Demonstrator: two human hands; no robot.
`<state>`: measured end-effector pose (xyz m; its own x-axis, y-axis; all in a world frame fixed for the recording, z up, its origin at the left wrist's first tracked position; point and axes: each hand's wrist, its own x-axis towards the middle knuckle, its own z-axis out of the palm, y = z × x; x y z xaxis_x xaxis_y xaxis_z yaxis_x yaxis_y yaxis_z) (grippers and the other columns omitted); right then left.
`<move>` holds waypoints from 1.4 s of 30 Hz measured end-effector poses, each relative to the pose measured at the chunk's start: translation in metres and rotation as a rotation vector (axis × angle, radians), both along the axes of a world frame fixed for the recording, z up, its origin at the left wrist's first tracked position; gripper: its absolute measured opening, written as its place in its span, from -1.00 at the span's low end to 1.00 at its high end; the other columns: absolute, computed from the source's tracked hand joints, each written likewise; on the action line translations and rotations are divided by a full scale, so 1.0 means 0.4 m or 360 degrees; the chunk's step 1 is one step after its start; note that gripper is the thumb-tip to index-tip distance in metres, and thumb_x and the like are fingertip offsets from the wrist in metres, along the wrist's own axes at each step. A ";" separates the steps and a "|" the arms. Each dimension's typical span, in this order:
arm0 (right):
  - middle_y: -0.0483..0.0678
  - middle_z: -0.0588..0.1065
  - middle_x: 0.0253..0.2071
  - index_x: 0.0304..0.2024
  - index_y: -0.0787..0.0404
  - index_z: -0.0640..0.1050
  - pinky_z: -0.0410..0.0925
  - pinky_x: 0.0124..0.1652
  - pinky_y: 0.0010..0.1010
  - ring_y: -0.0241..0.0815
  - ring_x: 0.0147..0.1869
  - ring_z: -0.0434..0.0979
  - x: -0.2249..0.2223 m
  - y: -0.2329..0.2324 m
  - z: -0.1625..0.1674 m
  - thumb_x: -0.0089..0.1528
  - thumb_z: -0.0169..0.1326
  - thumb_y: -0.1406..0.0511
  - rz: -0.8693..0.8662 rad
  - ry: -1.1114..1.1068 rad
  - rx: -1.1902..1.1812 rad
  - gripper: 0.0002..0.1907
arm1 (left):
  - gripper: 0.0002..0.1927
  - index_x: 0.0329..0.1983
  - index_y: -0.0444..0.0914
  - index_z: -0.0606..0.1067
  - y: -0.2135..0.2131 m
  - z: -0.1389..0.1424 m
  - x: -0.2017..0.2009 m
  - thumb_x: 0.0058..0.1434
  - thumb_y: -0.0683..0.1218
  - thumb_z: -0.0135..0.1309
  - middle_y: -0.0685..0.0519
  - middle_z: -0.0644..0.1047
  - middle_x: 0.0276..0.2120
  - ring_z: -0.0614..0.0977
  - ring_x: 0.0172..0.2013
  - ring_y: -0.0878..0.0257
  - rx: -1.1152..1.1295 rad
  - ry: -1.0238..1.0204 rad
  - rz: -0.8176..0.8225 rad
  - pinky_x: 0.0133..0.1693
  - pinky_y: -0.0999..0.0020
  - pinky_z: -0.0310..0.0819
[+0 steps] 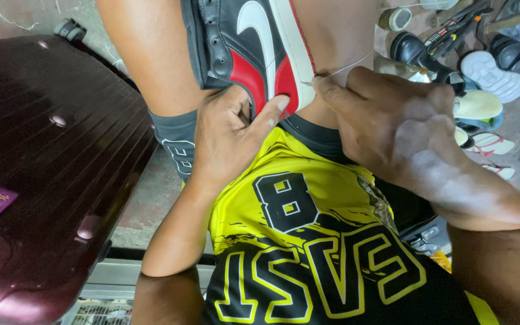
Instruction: The person sews the side of a black, red, and white sneaker using a needle and white thread. They repeatedly push the needle through the shoe's upper and pull the thread to stitch the material while holding the shoe steady with the other hand.
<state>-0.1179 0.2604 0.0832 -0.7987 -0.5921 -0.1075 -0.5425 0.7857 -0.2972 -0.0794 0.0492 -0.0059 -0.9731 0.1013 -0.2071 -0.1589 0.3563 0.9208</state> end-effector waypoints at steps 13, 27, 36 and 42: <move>-0.05 0.51 -0.19 -0.06 0.25 0.57 0.43 -0.38 -0.36 -0.19 -0.23 0.60 -0.059 -0.021 -0.078 -0.08 0.22 0.32 0.0499 0.0010 0.0163 -0.51 | -0.38 -0.67 -0.28 0.14 -0.044 -0.084 -0.011 0.27 -0.06 0.32 -0.03 0.17 -0.74 0.18 -0.69 0.13 0.0053 0.0108 -0.0019 -0.54 0.16 0.03; 0.01 0.55 -0.40 -0.22 0.06 0.54 0.41 -0.40 -0.07 0.14 -0.38 0.58 0.017 -0.132 -0.080 0.19 0.08 0.23 0.0302 0.0126 -0.0056 -0.87 | -0.51 -0.49 -0.30 0.41 -0.097 -0.022 0.057 0.27 0.17 0.22 -0.05 0.38 -0.61 0.40 -0.56 0.25 -0.0098 0.0048 -0.0003 -0.44 0.21 0.33; 0.05 0.50 -0.54 -0.22 0.17 0.56 0.36 -0.42 -0.17 0.04 -0.50 0.52 0.024 -0.005 -0.168 0.33 0.12 0.17 -0.0103 -0.0283 -0.0222 -0.80 | -0.74 -0.10 -0.20 0.55 -0.149 0.012 0.217 0.39 0.06 0.03 0.16 0.60 -0.31 0.51 -0.48 0.47 0.0637 -0.0014 0.0588 -0.49 0.45 0.43; -0.04 0.40 -0.60 -0.28 0.23 0.54 0.26 -0.49 -0.37 -0.24 -0.57 0.40 -0.003 0.054 -0.232 0.38 0.11 0.23 -0.0243 -0.0714 -0.0796 -0.79 | -0.85 -0.10 -0.16 0.55 -0.312 0.048 0.315 0.40 -0.05 0.01 0.14 0.63 -0.28 0.56 -0.45 0.36 0.0425 -0.0475 0.0983 -0.46 0.44 0.47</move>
